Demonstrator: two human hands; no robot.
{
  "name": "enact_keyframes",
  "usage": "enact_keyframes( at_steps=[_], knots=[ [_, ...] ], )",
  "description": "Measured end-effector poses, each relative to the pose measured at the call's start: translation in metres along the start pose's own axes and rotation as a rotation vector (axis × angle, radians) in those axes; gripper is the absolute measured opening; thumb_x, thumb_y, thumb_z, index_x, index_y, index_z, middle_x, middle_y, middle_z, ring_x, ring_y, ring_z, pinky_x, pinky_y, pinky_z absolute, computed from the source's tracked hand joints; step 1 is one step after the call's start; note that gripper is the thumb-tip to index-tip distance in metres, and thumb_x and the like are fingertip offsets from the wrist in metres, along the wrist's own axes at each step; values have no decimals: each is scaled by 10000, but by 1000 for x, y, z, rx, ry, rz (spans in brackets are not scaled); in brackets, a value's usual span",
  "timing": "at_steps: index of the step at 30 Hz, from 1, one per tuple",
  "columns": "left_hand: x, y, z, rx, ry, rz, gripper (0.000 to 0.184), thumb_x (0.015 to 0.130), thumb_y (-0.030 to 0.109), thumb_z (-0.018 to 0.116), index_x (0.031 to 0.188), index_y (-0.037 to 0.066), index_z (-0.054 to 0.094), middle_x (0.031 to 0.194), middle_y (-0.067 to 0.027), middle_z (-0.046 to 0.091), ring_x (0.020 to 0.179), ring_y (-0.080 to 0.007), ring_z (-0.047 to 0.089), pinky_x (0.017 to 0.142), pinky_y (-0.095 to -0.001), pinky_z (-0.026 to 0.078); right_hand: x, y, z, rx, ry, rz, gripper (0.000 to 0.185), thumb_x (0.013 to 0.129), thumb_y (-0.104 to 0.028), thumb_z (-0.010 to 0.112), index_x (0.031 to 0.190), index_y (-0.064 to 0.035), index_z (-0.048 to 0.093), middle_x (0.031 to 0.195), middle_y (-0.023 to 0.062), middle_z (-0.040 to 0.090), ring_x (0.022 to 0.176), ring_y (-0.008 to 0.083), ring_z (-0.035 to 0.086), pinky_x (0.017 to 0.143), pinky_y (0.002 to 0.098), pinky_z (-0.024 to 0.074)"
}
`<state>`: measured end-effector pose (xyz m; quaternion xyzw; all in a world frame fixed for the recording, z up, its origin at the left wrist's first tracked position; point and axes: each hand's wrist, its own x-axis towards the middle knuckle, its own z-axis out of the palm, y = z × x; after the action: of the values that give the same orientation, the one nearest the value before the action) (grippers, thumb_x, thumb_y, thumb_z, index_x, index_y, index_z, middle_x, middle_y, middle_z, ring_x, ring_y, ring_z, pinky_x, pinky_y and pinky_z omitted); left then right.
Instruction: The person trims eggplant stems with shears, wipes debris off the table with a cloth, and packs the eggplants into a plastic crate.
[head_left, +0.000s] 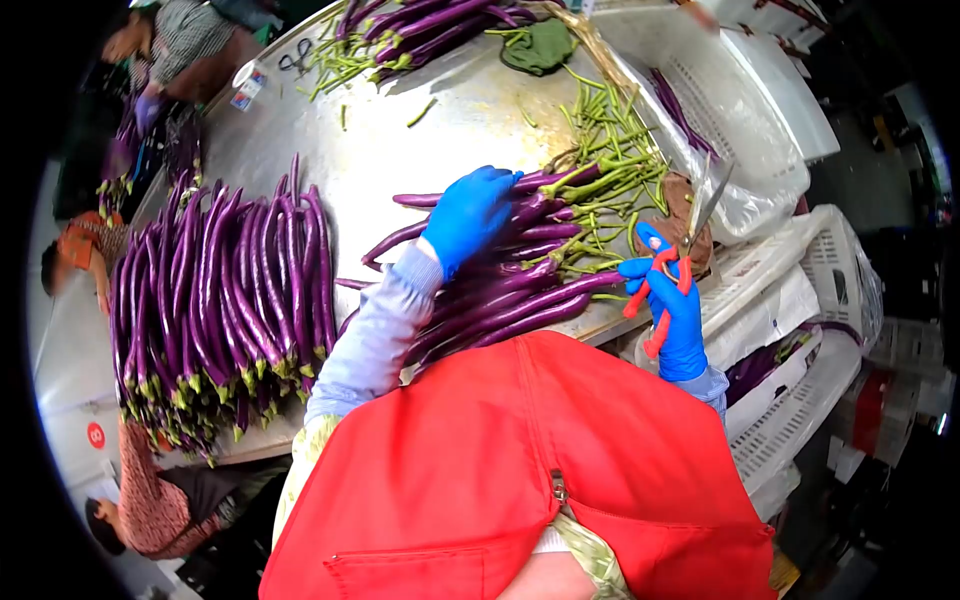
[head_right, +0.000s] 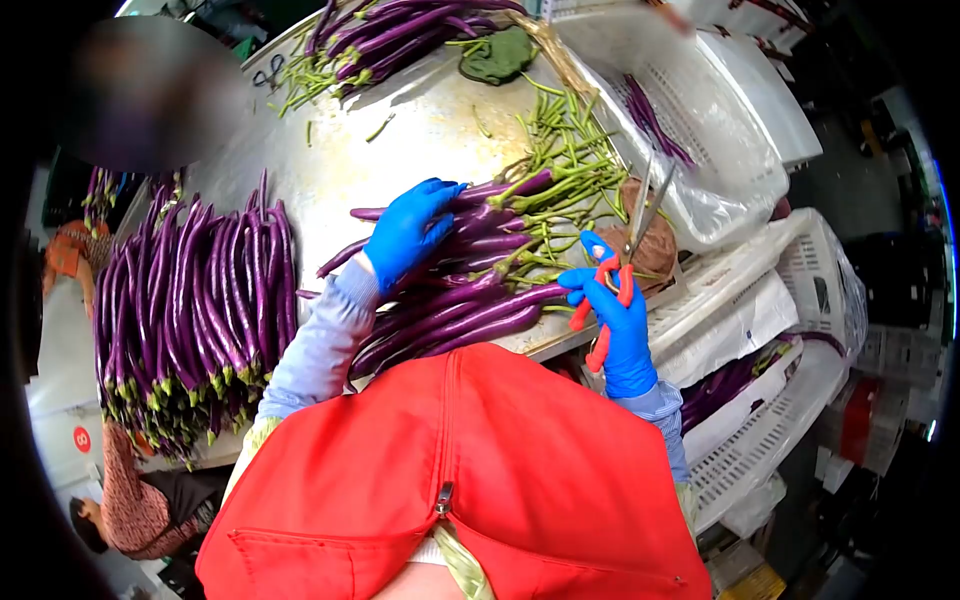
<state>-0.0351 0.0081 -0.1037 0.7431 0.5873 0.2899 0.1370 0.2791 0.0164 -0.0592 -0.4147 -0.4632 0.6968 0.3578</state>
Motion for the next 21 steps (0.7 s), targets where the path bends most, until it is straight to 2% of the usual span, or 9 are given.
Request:
enact_keyframes(
  at_steps=[3, 7, 8, 9, 11, 12, 14, 18, 21],
  knots=[
    [24, -20, 25, 53, -213, -135, 432, 882, 131, 583, 1303, 61, 516, 1179, -189, 593, 1062, -351, 586, 927, -388, 465, 2, 0, 0, -10, -6, 29, 589, 893, -182, 538, 1401, 50, 352, 1042, 115, 646, 801, 136, 556, 796, 276, 458],
    [39, -29, 33, -71, -287, -318, 360, 864, 205, 611, 1194, 62, 605, 1127, -170, 626, 1040, -331, 606, 919, -382, 472, 1, -4, 4, -47, -27, 113, 580, 882, -183, 526, 1396, 37, 371, 1060, 106, 634, 810, 141, 550, 818, 287, 445],
    [42, -29, 29, 73, -332, -344, 324, 849, 249, 630, 1127, 85, 650, 1083, -154, 645, 995, -328, 625, 886, -386, 486, 2, -6, 6, -61, -19, 100, 575, 878, -185, 527, 1387, 39, 381, 1062, 100, 628, 806, 139, 547, 829, 292, 438],
    [44, -30, 24, 171, -347, -306, 307, 830, 261, 647, 1094, 106, 666, 1041, -149, 655, 948, -332, 634, 842, -394, 501, 2, -7, 6, -54, -9, 108, 574, 878, -187, 528, 1385, 39, 384, 1065, 100, 626, 797, 139, 547, 829, 292, 437],
    [39, -45, 12, 248, -511, -310, 292, 815, 257, 659, 1069, 114, 675, 998, -153, 660, 911, -339, 638, 807, -401, 507, 3, -6, 6, -36, 5, 122, 571, 878, -191, 530, 1381, 39, 389, 1072, 101, 623, 778, 139, 546, 830, 292, 435],
    [31, -49, 2, 179, -458, -297, 279, 807, 243, 656, 1054, 117, 684, 986, -150, 665, 900, -335, 640, 794, -406, 507, 4, -5, 6, -18, 12, 113, 553, 882, -192, 549, 1374, 19, 409, 1037, 94, 635, 743, 127, 534, 779, 280, 440],
    [21, -51, -12, 203, -417, -261, 342, 808, 192, 643, 1144, 125, 638, 970, -165, 655, 881, -352, 632, 782, -417, 506, 7, -2, 6, 22, 26, 90, 519, 891, -194, 586, 1360, -20, 447, 967, 81, 658, 671, 104, 510, 678, 257, 449],
    [9, -67, 3, 350, -384, -270, 516, 806, 136, 626, 1310, 160, 518, 986, -193, 625, 884, -386, 618, 772, -435, 504, 12, 2, 7, 8, -1, 132, 509, 898, -193, 582, 1356, -14, 449, 983, 83, 661, 652, 96, 508, 712, 259, 454],
    [21, -66, 15, 325, -375, -260, 548, 803, 125, 617, 1334, 170, 489, 1018, -200, 613, 903, -400, 612, 774, -451, 501, 15, 6, 6, -14, -2, 138, 503, 902, -203, 584, 1348, -10, 456, 991, 89, 662, 651, 95, 511, 724, 262, 458]
  ],
)
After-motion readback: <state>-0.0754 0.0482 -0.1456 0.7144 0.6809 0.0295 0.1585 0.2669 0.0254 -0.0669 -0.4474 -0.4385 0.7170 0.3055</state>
